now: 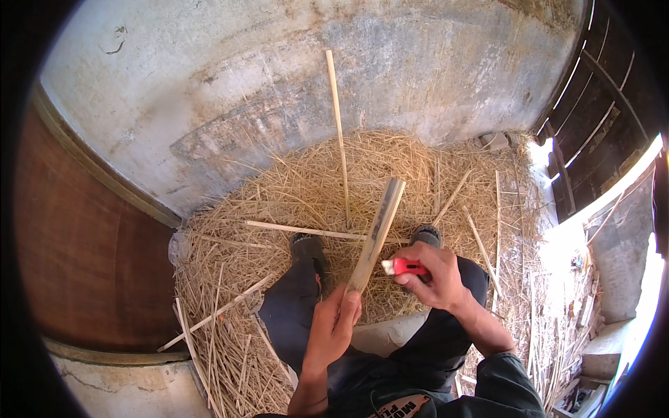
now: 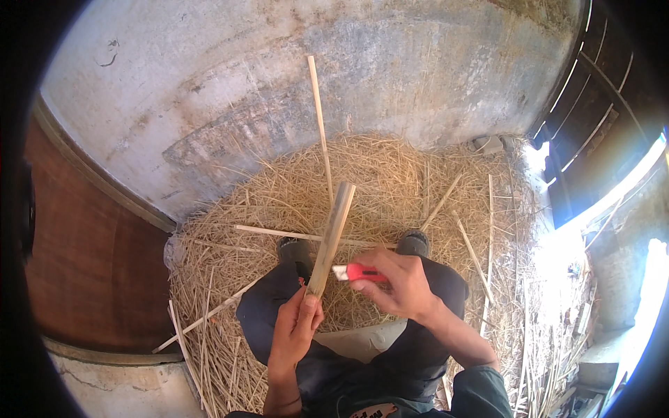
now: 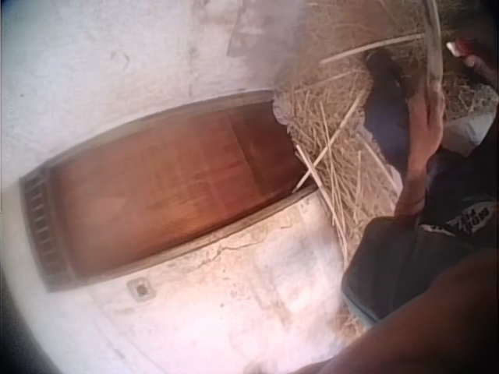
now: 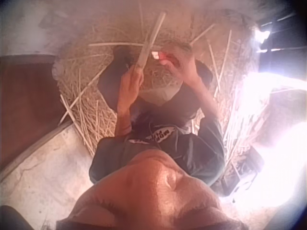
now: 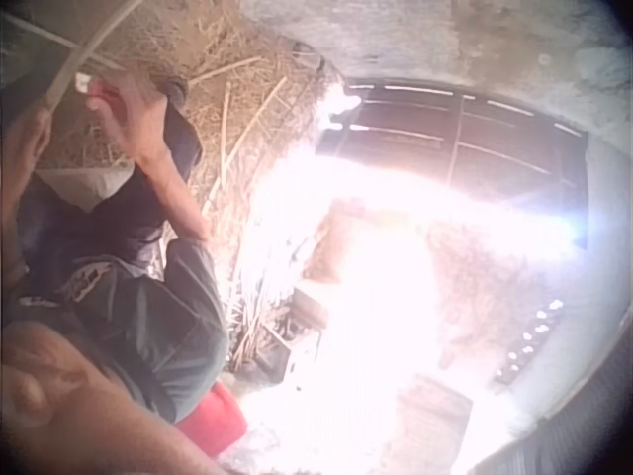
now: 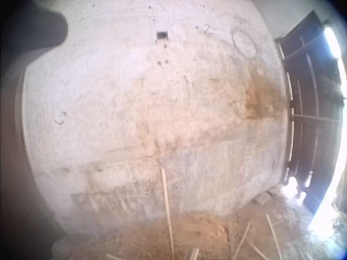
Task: The person sits on a straw-covered floor and uses a red utility knife to shave thin strips from a long bamboo stick. They repeatedly scrape the blade along the stick's length, rotating it to remove material from different sides.
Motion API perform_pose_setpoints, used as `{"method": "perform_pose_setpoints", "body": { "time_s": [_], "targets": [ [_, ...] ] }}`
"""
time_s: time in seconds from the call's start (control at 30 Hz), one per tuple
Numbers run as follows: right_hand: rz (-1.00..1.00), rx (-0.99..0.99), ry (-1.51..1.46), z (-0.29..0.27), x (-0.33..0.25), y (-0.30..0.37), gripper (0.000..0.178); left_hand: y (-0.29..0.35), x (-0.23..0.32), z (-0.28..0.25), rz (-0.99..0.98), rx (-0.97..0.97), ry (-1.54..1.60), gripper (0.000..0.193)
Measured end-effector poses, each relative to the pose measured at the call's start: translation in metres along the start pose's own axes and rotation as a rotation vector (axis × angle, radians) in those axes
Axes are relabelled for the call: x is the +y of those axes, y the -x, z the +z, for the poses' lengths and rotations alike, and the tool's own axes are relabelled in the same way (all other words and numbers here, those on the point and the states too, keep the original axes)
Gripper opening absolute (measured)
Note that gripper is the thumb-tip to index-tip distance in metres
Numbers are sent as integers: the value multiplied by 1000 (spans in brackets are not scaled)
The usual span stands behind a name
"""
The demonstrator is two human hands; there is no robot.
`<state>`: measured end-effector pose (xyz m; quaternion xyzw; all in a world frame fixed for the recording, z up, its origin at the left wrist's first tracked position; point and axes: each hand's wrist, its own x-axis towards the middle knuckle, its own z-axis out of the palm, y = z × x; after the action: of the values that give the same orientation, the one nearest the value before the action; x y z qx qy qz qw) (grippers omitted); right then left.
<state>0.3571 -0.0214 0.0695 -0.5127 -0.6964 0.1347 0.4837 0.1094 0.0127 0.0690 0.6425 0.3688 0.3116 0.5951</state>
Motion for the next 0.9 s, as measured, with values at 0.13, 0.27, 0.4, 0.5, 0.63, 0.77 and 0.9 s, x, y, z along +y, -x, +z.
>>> {"method": "perform_pose_setpoints", "body": {
  "time_s": [0.13, 0.27, 0.4, 0.5, 0.63, 0.77, 0.9],
  "targets": [
    [-161, -30, 147, 6, -1, 1, 39, 0, -5, 0, -57, -63, 98, 43],
    [-224, -4, 147, 7, -6, -2, 38, 1, -5, 0, -149, -119, 210, 41],
    [-207, 1, 114, 11, -6, 0, 38, -1, -16, 0, 8, -176, 59, 39],
    [-208, 6, 101, 13, -5, -1, 39, -1, -19, 3, -60, -163, 61, 43],
    [-191, 3, 113, 14, -5, -1, 39, -3, -22, 2, -24, -95, -79, 49],
    [-189, -3, 139, 15, -6, 0, 38, -4, -6, 11, 33, 3, -209, 43],
    [-191, 7, 192, 14, -9, 0, 38, -7, 4, 13, 14, 40, -291, 53]
  ]
}}
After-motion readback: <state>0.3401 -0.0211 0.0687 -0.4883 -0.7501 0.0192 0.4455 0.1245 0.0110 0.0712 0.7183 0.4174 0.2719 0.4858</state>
